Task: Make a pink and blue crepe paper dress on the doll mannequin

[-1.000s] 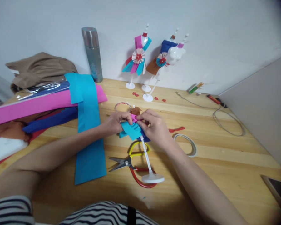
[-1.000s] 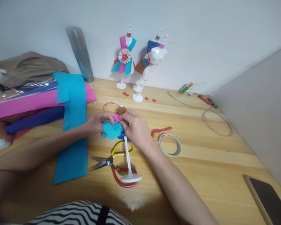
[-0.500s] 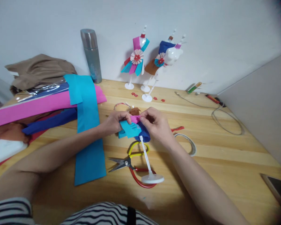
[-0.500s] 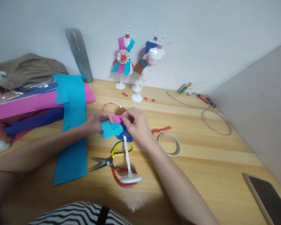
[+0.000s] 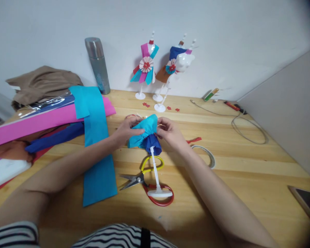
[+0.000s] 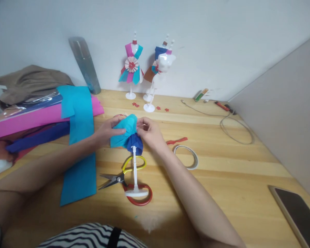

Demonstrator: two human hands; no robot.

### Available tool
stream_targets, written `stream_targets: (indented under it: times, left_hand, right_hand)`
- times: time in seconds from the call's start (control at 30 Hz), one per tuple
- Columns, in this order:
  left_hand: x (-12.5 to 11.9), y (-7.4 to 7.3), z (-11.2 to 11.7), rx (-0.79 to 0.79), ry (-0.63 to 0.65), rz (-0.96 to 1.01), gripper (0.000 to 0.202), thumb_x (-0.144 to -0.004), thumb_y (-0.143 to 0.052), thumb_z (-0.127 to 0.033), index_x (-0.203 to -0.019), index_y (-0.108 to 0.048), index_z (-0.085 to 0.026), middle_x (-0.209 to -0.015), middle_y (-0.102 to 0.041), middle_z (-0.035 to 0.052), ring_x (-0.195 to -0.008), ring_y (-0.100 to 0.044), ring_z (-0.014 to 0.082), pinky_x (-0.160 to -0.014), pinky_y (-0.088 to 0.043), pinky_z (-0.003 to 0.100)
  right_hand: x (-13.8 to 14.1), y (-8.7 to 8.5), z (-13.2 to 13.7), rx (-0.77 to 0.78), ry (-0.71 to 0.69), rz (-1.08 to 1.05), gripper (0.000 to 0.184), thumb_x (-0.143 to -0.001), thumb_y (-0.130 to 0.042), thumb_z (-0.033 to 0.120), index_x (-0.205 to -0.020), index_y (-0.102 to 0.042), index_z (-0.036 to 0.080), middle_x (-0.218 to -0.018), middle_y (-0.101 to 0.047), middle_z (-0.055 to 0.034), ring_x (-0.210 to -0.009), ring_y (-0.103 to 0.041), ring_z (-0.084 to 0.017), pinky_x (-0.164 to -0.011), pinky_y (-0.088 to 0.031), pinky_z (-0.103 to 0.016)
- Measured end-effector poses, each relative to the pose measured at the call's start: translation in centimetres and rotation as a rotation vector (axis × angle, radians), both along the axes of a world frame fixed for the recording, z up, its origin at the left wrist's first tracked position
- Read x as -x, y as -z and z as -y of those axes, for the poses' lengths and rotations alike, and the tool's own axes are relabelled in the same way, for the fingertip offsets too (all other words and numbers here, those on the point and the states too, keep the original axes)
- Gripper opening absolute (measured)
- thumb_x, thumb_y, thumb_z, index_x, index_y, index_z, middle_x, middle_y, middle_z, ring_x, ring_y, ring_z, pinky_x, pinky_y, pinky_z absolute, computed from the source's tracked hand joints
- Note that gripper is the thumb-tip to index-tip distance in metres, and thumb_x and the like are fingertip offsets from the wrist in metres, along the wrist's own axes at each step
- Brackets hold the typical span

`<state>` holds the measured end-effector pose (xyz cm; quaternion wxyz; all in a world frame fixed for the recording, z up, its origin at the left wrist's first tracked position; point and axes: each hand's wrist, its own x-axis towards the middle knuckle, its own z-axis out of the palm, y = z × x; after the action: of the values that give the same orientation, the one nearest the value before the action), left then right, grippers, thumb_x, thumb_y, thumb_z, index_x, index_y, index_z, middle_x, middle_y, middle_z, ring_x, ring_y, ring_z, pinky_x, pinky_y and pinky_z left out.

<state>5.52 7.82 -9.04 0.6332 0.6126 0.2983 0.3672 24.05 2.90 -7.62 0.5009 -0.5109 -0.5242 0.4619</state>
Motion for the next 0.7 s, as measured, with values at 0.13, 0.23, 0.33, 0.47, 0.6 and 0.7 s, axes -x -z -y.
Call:
stream_targets:
  times: [0.13,0.23,0.33,0.47,0.6,0.7]
  left_hand:
    - [-0.2,-0.9,-0.1,-0.064,-0.035,-0.123,0.043,-0.054,-0.085,-0.036,-0.087,-0.070,-0.012,-0.096,-0.065,0.0066,-0.093,-0.062,0.0219,-0.079,-0.051,0.030]
    - [-0.3,-1.5,-0.2,-0.128,-0.050,-0.228,0.036,-0.054,-0.084,-0.034,-0.078,-0.068,-0.012,-0.088,-0.066,0.0056,-0.091,-0.061,0.0216,-0.081,-0.051,0.031]
    - [-0.3,-1.8,-0.4,-0.052,-0.012,-0.251,0.031,-0.057,-0.081,-0.031,-0.076,-0.065,-0.013,-0.084,-0.066,0.0052,-0.083,-0.062,0.0193,-0.073,-0.051,0.030]
    - [-0.1,-1.6,-1.0,0.106,0.095,-0.146,0.032,-0.058,-0.082,-0.027,-0.081,-0.065,-0.011,-0.082,-0.068,0.0048,-0.074,-0.063,0.0162,-0.070,-0.051,0.029]
    - [0.4,-0.9,-1.9,0.200,0.187,-0.055,0.044,-0.054,-0.090,-0.028,-0.089,-0.068,-0.012,-0.083,-0.071,0.0046,-0.072,-0.064,0.0159,-0.072,-0.052,0.030]
    - [0.8,-0.1,-2.4,0.254,0.204,-0.022,0.054,-0.054,-0.094,-0.029,-0.098,-0.068,-0.013,-0.088,-0.072,0.0051,-0.075,-0.066,0.0164,-0.074,-0.054,0.031]
  right_hand:
    - [-0.2,0.8,-0.2,-0.060,-0.031,0.048,0.012,-0.065,-0.068,0.027,-0.070,-0.061,0.019,-0.062,-0.055,0.0036,-0.058,-0.047,-0.011,-0.057,-0.038,-0.027]
    - [-0.2,1.2,-0.5,-0.069,0.008,0.053,0.012,-0.068,-0.067,0.028,-0.066,-0.060,0.019,-0.060,-0.054,0.0034,-0.057,-0.046,-0.010,-0.057,-0.036,-0.027]
    - [-0.1,1.2,-0.8,-0.040,0.028,0.014,0.017,-0.069,-0.069,0.032,-0.066,-0.059,0.019,-0.055,-0.053,0.0042,-0.051,-0.044,-0.009,-0.053,-0.034,-0.026]
    - [0.0,0.8,-1.0,0.024,0.009,-0.081,0.025,-0.066,-0.074,0.039,-0.073,-0.062,0.019,-0.052,-0.053,0.0056,-0.046,-0.041,-0.008,-0.048,-0.031,-0.025]
    - [0.0,0.8,-1.1,0.084,0.001,-0.193,0.031,-0.065,-0.077,0.042,-0.081,-0.065,0.018,-0.052,-0.054,0.0053,-0.045,-0.040,-0.008,-0.046,-0.025,-0.023]
    - [-0.2,1.0,-1.1,0.092,-0.019,-0.237,0.032,-0.067,-0.076,0.042,-0.085,-0.067,0.017,-0.050,-0.052,0.0060,-0.045,-0.040,-0.008,-0.047,-0.023,-0.023]
